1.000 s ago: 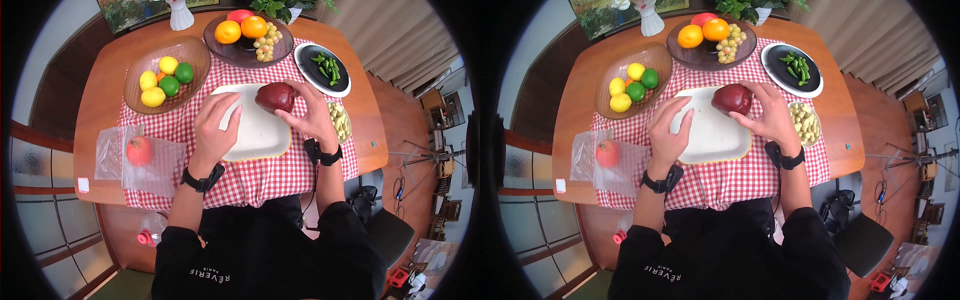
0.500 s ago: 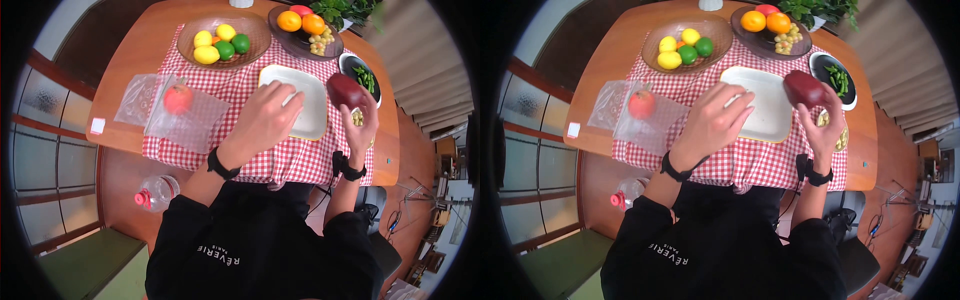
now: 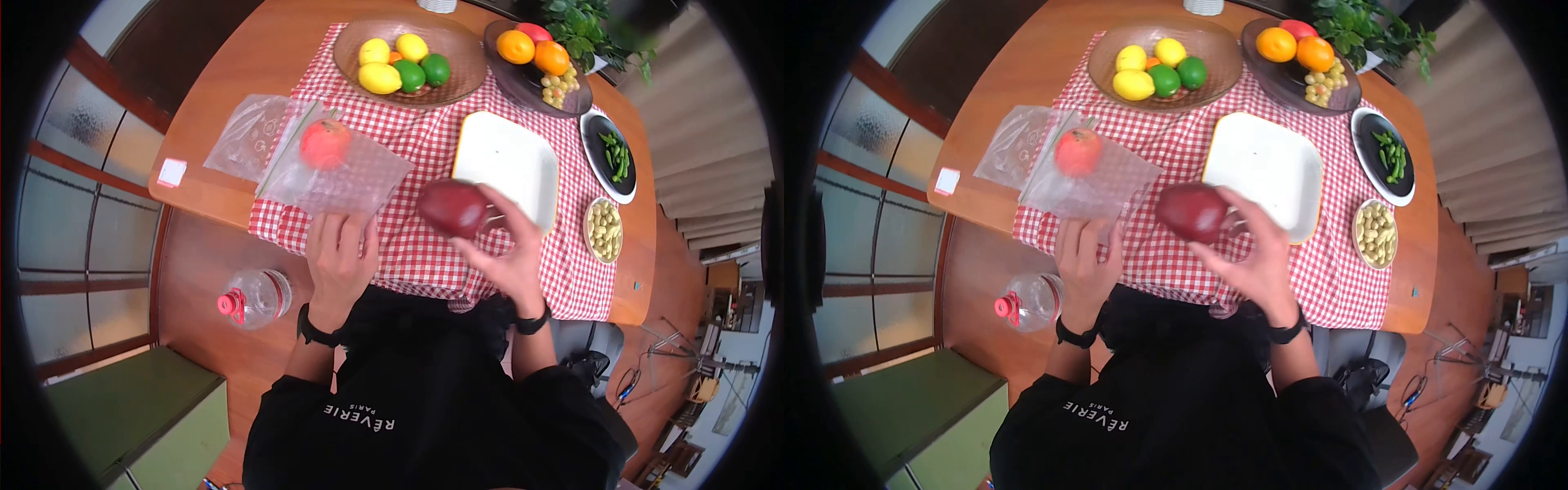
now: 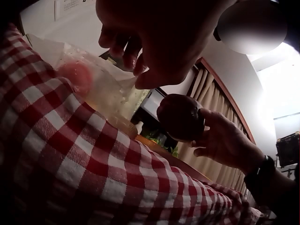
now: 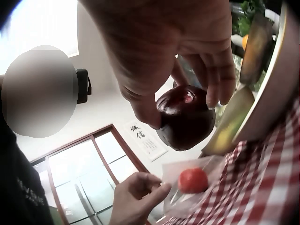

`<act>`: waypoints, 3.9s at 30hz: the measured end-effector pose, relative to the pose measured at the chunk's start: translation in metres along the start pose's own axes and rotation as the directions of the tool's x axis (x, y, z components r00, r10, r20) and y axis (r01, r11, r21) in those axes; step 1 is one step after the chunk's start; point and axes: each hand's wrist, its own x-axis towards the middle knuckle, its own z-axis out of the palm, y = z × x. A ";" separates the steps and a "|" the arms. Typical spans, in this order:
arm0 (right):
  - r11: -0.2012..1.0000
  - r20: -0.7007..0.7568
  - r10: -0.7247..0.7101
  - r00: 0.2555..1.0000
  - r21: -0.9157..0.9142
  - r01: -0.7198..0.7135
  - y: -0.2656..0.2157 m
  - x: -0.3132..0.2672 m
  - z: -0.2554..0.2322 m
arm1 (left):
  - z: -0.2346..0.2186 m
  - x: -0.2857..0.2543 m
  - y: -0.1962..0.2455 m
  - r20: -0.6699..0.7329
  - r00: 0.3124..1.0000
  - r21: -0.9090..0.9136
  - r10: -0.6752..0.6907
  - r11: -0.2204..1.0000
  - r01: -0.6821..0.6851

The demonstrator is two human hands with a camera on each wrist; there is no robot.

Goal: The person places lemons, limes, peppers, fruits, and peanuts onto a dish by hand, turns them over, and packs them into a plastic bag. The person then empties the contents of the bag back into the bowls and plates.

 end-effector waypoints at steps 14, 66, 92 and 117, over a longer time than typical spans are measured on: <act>0.682 0.289 0.211 0.934 0.641 -0.353 -0.018 0.034 0.128 | -0.003 -0.001 -0.002 -0.130 0.990 -0.178 -0.063 0.983 0.039; 0.588 0.003 0.079 0.997 -0.808 -0.044 0.166 0.297 -0.129 | 0.117 0.115 0.079 -0.008 0.957 -0.648 0.290 0.727 -0.226; 0.919 0.263 -0.043 0.964 -0.368 0.142 0.110 0.067 -0.113 | 0.161 0.119 0.057 0.586 0.739 -0.598 0.334 0.793 0.116; 0.936 0.263 -0.125 0.957 -0.289 0.202 0.115 0.061 -0.113 | 0.162 0.116 0.064 0.635 0.690 -0.522 0.348 0.851 0.051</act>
